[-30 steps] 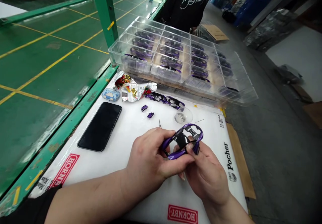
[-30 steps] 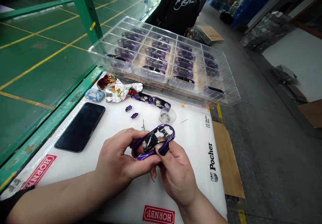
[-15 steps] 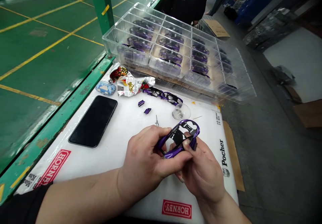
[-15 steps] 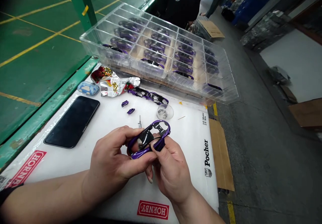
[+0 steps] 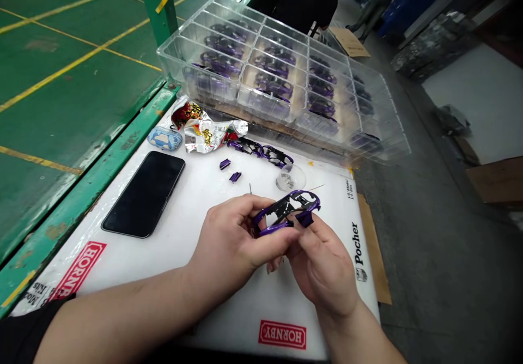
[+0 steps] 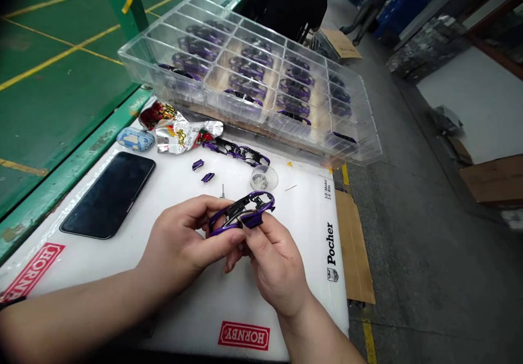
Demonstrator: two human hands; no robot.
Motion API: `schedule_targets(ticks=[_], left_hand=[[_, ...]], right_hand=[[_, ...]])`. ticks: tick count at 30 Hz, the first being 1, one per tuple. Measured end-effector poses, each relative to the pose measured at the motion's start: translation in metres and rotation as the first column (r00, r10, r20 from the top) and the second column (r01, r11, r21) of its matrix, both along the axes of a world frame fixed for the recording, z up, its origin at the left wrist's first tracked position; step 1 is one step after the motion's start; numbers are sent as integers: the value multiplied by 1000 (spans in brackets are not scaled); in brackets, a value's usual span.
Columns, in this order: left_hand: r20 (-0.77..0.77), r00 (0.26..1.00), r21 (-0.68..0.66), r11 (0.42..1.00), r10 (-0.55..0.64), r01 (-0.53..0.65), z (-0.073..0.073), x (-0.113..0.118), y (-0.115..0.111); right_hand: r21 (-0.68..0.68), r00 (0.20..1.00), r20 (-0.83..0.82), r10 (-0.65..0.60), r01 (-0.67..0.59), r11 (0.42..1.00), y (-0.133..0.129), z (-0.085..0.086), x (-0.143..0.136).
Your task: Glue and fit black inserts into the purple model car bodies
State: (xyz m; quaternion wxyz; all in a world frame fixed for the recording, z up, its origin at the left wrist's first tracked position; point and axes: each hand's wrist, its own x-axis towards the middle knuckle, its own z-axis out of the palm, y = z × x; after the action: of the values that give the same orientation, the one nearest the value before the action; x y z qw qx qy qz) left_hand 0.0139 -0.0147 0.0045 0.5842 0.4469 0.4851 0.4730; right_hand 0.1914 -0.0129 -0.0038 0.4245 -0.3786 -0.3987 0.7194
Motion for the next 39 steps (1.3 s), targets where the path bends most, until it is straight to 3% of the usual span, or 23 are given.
schedule_targets(ticks=[9, 13, 17, 21, 23, 30, 39], left_hand=[[209, 978, -70, 997, -26, 42, 1, -1, 1], [314, 948, -96, 992, -45, 78, 0, -1, 6], [347, 935, -168, 976, -73, 138, -7, -2, 10], [374, 924, -249, 952, -76, 179, -10, -3, 11], [352, 934, -249, 955, -68, 163, -9, -3, 11], [300, 954, -171, 984, 10, 43, -6, -2, 12], [358, 933, -162, 981, -46, 111, -6, 1, 7]], right_hand=[[93, 997, 33, 69, -72, 993, 2, -3, 10], [123, 997, 62, 38, -45, 991, 1, -2, 16], [220, 973, 183, -139, 97, 971, 4, -2, 23], [370, 864, 241, -443, 340, 864, 9, 0, 25], [391, 824, 228, -519, 411, 823, 11, 1, 24], [358, 862, 286, -418, 308, 881, 10, 5, 23], [431, 797, 333, -503, 346, 833, 11, 3, 27]])
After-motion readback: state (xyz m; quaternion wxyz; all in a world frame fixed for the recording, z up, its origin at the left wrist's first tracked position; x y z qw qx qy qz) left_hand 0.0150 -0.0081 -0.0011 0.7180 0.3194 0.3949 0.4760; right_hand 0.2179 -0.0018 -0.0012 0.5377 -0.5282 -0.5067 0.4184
